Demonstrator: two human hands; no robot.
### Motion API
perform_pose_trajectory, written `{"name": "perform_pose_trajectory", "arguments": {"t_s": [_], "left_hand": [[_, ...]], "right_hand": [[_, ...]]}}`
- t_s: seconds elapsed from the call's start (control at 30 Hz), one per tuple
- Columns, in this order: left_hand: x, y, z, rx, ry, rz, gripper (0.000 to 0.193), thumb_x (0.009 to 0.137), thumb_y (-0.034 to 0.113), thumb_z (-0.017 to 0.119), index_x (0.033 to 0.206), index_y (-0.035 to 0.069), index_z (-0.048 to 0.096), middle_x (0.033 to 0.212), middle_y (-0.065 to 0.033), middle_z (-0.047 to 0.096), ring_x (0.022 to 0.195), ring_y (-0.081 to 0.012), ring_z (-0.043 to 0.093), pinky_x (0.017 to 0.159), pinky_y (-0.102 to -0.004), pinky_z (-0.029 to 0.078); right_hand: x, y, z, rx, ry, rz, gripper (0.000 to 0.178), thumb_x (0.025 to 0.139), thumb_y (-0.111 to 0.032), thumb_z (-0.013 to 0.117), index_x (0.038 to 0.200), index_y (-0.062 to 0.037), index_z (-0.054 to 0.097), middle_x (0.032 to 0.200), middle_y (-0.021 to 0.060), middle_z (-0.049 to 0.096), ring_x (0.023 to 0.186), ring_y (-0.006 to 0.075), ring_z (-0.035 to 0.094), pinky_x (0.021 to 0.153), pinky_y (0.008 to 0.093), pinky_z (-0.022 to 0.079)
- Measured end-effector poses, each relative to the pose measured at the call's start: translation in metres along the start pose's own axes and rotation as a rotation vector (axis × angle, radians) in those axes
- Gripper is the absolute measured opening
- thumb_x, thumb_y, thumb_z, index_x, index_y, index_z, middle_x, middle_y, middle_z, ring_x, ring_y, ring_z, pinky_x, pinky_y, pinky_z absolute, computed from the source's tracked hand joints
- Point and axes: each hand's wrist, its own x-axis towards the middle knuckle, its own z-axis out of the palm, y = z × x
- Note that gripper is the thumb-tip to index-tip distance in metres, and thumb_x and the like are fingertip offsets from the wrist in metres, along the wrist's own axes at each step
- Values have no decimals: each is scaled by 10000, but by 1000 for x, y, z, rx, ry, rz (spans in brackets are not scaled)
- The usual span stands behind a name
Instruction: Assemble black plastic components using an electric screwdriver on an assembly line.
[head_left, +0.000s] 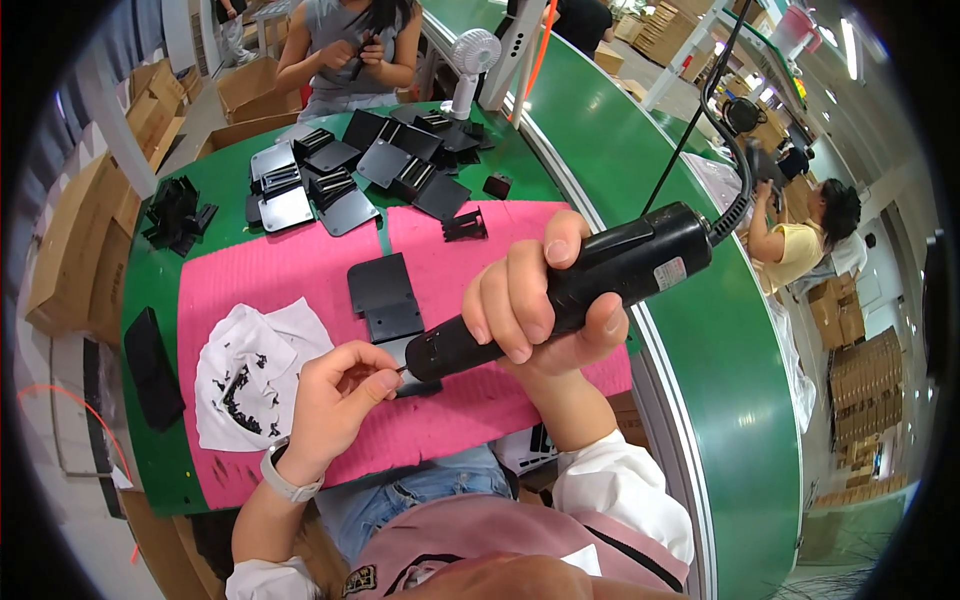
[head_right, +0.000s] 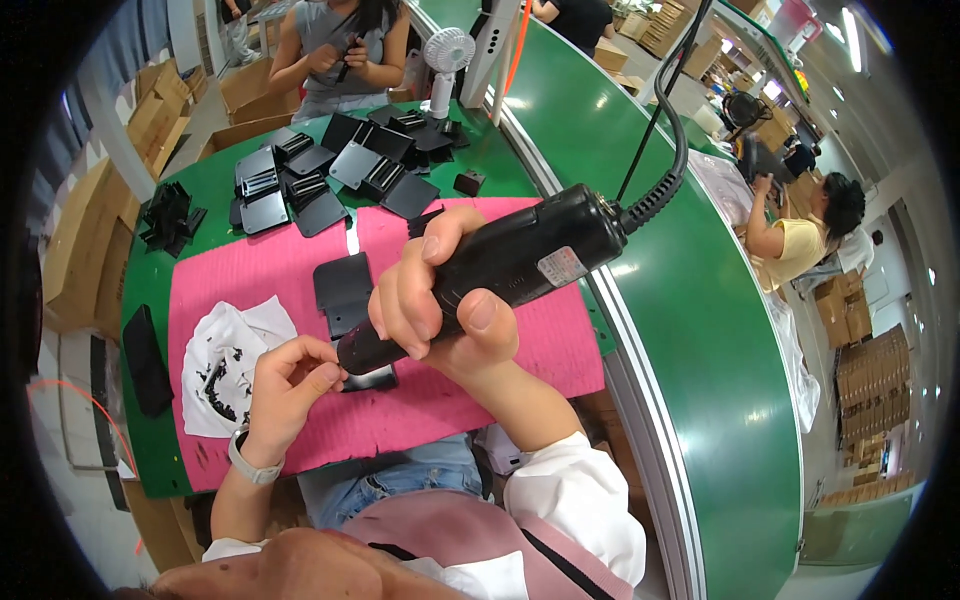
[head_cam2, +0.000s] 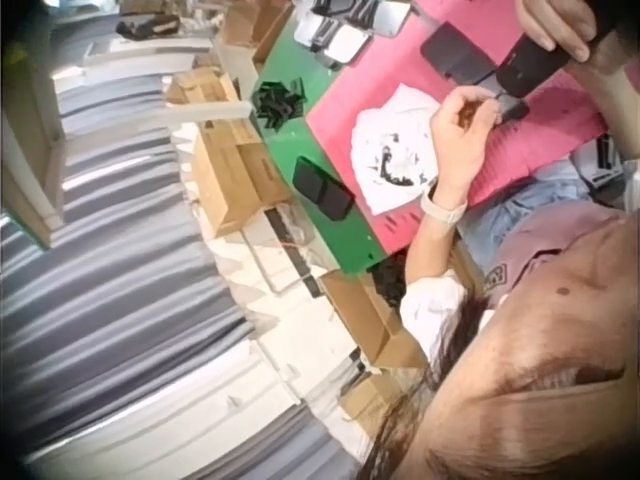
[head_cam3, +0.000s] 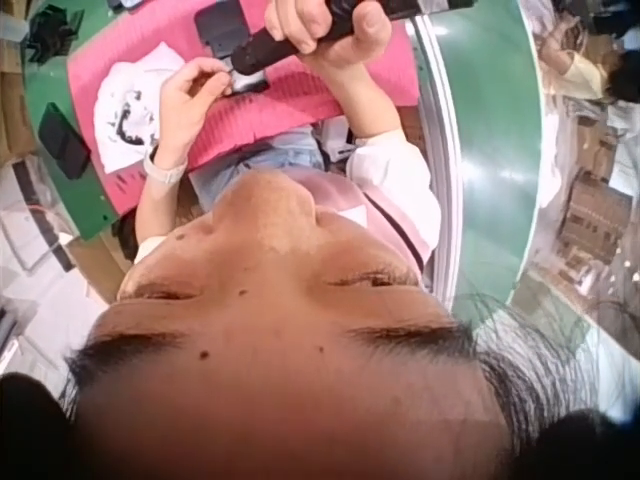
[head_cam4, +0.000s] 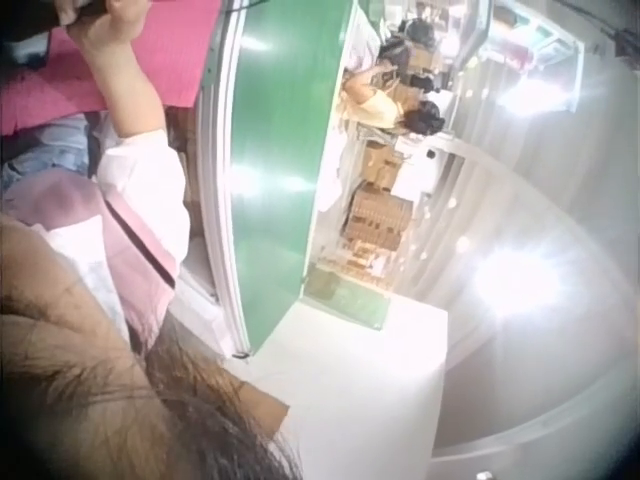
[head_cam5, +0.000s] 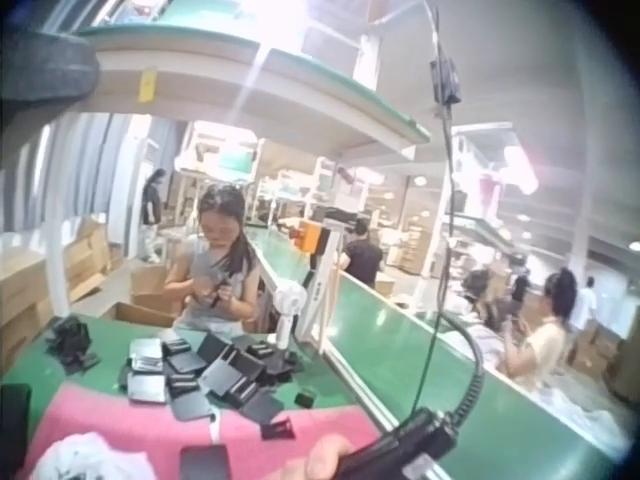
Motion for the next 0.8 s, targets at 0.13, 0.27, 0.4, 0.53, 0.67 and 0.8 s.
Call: {"name": "perform_pose_trajectory", "arguments": {"t_s": [0.13,0.27,0.4,0.53,0.67,0.8], "left_hand": [[3,-7,-6,64,8,-8,102,857,43,614,908,-43,597,799,-63,628,706,-90,583,658,-214,481],[7,-5,-9,-155,-34,-154,141,826,39,654,931,-33,591,766,-49,611,677,-76,569,626,-208,469],[13,7,-18,178,-44,59,254,846,123,654,1024,-3,524,664,-33,530,584,-67,535,559,-213,451],[34,7,-40,423,189,-41,397,881,251,604,1090,-68,491,623,-80,557,495,-114,549,506,-234,450],[51,-4,-37,479,56,-225,505,901,298,557,1145,-130,448,591,-118,586,454,-166,578,461,-273,449],[59,-12,-33,434,-15,-205,471,907,216,554,1228,-74,366,620,-89,575,429,-144,554,401,-252,411]], "right_hand": [[1,4,2,-43,40,86,414,856,-456,591,1066,-128,450,584,-41,448,432,80,455,517,279,422],[5,7,-1,19,97,105,409,851,-444,597,1051,-120,451,599,-46,444,434,80,450,505,273,397],[16,7,-16,22,94,183,397,854,-389,559,1086,-87,450,605,-6,451,437,108,435,515,293,401],[27,13,-35,-288,-32,185,369,859,-332,538,1102,-65,461,622,6,449,445,108,408,528,290,383],[23,22,-40,-395,30,247,351,847,-304,546,1072,-48,464,595,23,431,427,115,385,469,287,359],[21,27,-44,-421,34,237,349,845,-305,550,1064,-47,465,589,25,427,422,117,381,453,285,353]]}}
